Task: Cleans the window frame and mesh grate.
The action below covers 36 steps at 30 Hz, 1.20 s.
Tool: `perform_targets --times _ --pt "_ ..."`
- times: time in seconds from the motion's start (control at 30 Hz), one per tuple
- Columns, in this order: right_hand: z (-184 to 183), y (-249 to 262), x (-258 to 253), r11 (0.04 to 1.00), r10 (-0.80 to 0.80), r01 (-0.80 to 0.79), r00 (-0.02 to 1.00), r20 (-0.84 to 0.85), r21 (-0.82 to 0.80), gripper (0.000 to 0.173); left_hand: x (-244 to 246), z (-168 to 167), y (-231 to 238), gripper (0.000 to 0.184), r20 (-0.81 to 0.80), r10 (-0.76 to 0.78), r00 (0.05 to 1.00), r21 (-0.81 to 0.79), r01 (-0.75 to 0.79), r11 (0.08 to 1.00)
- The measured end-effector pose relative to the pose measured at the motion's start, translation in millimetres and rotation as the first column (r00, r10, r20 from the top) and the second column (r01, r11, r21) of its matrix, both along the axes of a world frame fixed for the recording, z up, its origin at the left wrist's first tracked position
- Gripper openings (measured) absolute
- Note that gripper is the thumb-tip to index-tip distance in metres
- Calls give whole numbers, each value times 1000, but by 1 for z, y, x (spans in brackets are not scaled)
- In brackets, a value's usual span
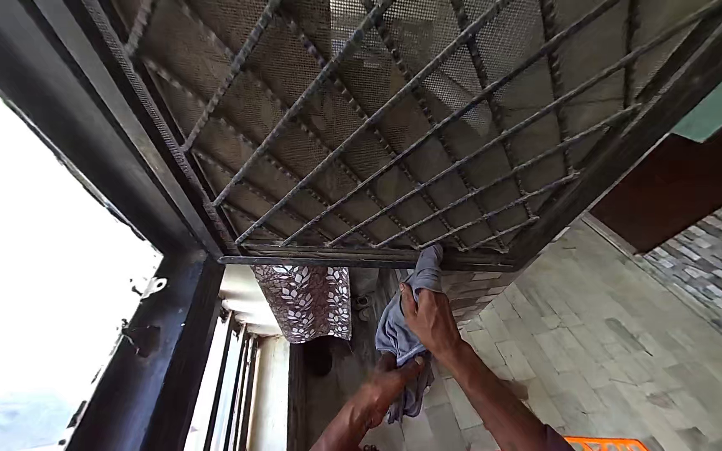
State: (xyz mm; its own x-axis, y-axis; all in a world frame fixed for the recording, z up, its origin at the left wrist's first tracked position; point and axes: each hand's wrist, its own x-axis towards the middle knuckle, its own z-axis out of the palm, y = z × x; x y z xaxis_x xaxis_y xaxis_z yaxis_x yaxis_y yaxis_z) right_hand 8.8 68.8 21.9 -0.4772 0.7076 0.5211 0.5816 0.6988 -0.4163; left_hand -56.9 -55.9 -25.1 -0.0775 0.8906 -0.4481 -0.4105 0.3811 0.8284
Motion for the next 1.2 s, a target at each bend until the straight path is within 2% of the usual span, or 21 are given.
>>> perform_targets --times 0.17,0.3,0.43,0.53,0.7,0.8,0.9,1.0,1.1,1.13,1.2 --pt "-17 2 -2 999 -10 14 992 -124 30 32 -9 -1 -8 40 4 45 999 32 -45 998" --pt "-26 -14 -18 998 -60 54 983 -173 -44 34 -19 -3 -15 40 10 96 995 54 -97 994" --pt "-46 -37 -34 993 -97 85 984 -152 -87 33 -31 -10 -26 40 -3 174 985 69 -174 982" --pt "-44 -42 -54 981 -115 102 991 -71 -165 37 -41 -8 -32 42 -7 219 976 93 -218 972" --pt "-21 -62 -98 970 106 -83 990 90 -227 33 -57 -8 -42 29 -13 355 935 116 -351 929" --pt "-20 -75 -125 959 221 -188 965 144 -214 30 -67 -14 -53 25 3 454 891 105 -452 886" --pt "-24 -81 -145 922 376 -343 904 201 -181 28 -76 -20 -63 30 0 530 848 112 -527 843" --pt "-28 -81 -155 888 459 -449 867 193 -94 25 -78 -19 -68 34 -4 582 813 124 -577 807" --pt "-22 -76 -150 797 603 -525 727 329 -299 28 -70 -14 -68 34 35 596 802 73 -597 799" --pt "-22 -74 -148 775 624 -511 713 320 -373 30 -64 -16 -69 36 55 598 800 47 -600 798" --pt "-25 -68 -140 747 611 -462 760 220 -478 36 -54 -22 -71 38 62 601 797 -1 -602 799"
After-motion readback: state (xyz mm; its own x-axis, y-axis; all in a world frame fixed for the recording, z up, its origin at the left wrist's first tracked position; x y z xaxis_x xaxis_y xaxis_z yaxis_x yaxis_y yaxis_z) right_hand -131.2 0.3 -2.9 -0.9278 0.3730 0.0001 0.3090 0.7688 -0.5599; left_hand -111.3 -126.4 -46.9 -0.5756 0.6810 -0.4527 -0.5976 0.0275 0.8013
